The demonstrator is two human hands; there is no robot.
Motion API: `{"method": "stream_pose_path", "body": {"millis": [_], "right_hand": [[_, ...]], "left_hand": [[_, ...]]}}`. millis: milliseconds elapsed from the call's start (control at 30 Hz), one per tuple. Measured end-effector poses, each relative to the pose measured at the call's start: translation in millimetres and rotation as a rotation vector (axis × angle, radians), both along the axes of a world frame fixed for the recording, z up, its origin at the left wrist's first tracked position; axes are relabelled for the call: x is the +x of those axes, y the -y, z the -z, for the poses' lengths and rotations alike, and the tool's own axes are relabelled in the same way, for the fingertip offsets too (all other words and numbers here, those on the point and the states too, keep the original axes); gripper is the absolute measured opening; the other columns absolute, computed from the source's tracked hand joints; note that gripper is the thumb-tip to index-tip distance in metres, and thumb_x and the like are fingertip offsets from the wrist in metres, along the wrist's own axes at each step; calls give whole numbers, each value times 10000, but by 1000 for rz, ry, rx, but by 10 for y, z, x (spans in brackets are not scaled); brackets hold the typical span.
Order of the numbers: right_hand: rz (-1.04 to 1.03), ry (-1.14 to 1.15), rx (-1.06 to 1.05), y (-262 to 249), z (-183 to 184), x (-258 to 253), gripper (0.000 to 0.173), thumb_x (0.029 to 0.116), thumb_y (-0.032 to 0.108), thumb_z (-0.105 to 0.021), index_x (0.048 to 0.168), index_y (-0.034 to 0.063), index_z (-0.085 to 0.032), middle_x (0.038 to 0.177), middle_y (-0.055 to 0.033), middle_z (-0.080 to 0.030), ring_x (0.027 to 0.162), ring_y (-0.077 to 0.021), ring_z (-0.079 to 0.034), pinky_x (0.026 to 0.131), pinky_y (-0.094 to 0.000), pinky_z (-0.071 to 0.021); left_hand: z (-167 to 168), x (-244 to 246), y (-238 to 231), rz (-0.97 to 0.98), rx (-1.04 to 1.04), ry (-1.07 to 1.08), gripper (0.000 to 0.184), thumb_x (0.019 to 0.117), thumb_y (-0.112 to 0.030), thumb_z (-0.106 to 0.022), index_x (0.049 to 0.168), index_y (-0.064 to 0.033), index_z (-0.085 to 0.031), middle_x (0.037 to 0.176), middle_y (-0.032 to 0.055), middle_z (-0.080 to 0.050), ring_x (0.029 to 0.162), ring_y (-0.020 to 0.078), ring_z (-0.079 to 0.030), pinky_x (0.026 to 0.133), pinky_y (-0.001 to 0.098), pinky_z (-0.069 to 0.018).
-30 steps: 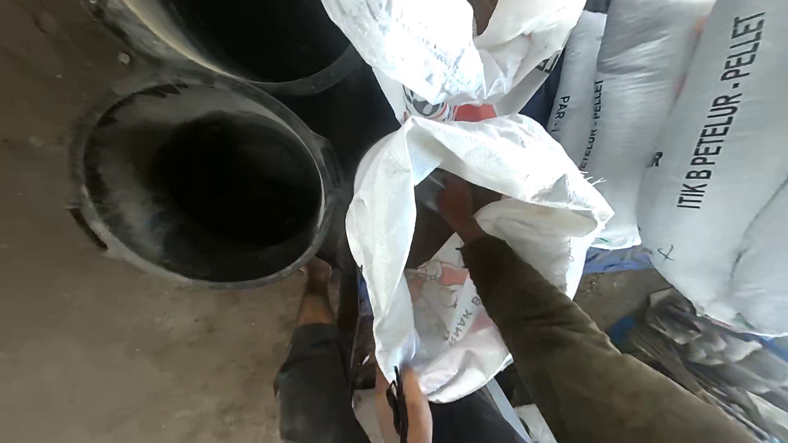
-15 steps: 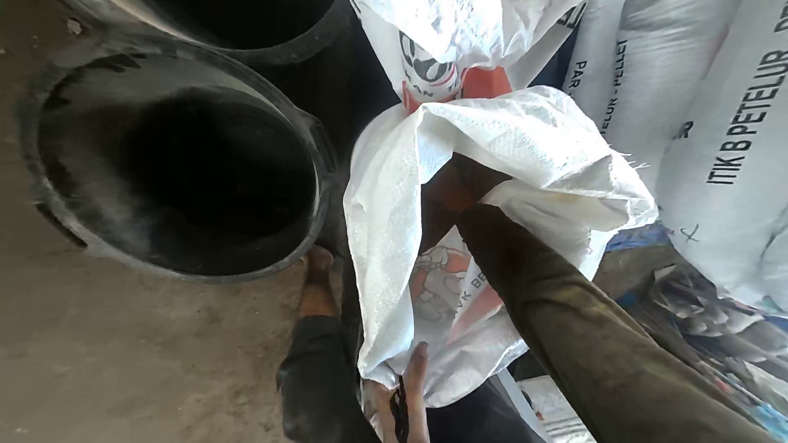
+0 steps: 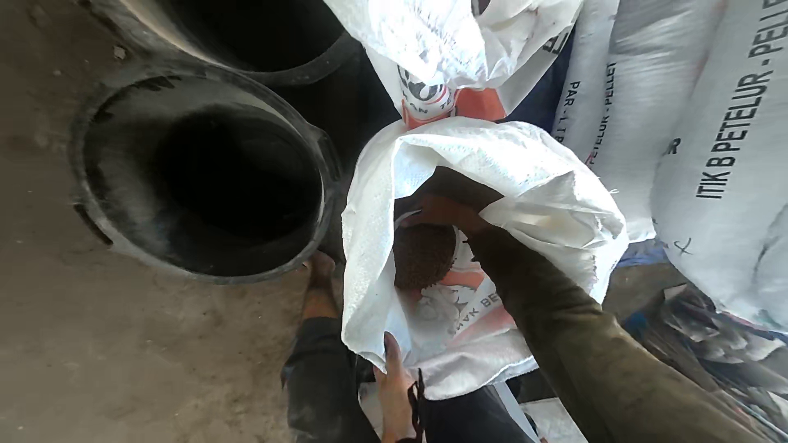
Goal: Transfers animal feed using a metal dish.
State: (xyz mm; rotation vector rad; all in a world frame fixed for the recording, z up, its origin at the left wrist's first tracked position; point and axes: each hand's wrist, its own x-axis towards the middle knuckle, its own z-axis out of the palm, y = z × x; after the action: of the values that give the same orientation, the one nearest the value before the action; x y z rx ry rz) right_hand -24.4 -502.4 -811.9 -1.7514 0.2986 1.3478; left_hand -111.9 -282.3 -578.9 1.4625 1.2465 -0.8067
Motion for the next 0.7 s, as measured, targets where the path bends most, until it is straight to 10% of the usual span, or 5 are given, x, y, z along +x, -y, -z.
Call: {"method": "stream_pose_path", "body": {"millis": [267, 367, 500, 600, 700], "right_hand": [[-50, 113, -90, 117, -624, 205, 563, 1014, 527, -578, 1057, -12, -733, 1008, -230, -702, 990, -375, -671, 924, -608, -499], [-30, 66, -169, 249, -1045, 179, 601, 1041, 519, -523, 1094, -49, -711, 1078, -272, -687, 1065, -410, -652, 984, -621, -468], [286, -48, -307, 403, -1900, 210, 598, 1047, 508, -514, 1296, -21, -644, 1293, -255, -639, 1254, -370, -586, 1095, -596, -413], [466, 128, -350, 523, -2589, 425, 530, 1080, 450, -447, 969, -11, -683, 895, -146, -677, 861, -237, -666, 807, -494, -539], [628, 352, -262, 526, -3257, 935, 491, 1115, 383, -337, 928, 74, -669, 794, 20, -681, 741, -48, -679, 706, -304, -600]], "left_hand": [[-185, 66, 11, 60, -4, 41, 427, 1075, -265, -427, 1372, 40, -421, 1044, 47, -619, 888, -35, -626, 793, 166, -540], [-181, 11, -320, 185, -134, 178, 771, 1041, -424, -349, 1541, 116, -121, 1434, 286, -428, 1263, 162, -504, 1059, 322, -453], [-177, 4, -1073, 562, 251, 192, 743, 1001, -420, -540, 1470, 134, -380, 1493, 383, -389, 1416, 504, -360, 1158, 614, -307], [-156, -146, -1566, 748, 410, -126, 1038, 782, -541, -835, 1544, -3, -379, 1568, 391, -270, 1430, 612, -262, 1147, 719, -247], [45, -295, -1726, 744, 388, -368, 1293, 680, -545, -913, 1639, -129, -153, 1501, 385, -391, 1317, 574, -465, 1031, 681, -434]]}}
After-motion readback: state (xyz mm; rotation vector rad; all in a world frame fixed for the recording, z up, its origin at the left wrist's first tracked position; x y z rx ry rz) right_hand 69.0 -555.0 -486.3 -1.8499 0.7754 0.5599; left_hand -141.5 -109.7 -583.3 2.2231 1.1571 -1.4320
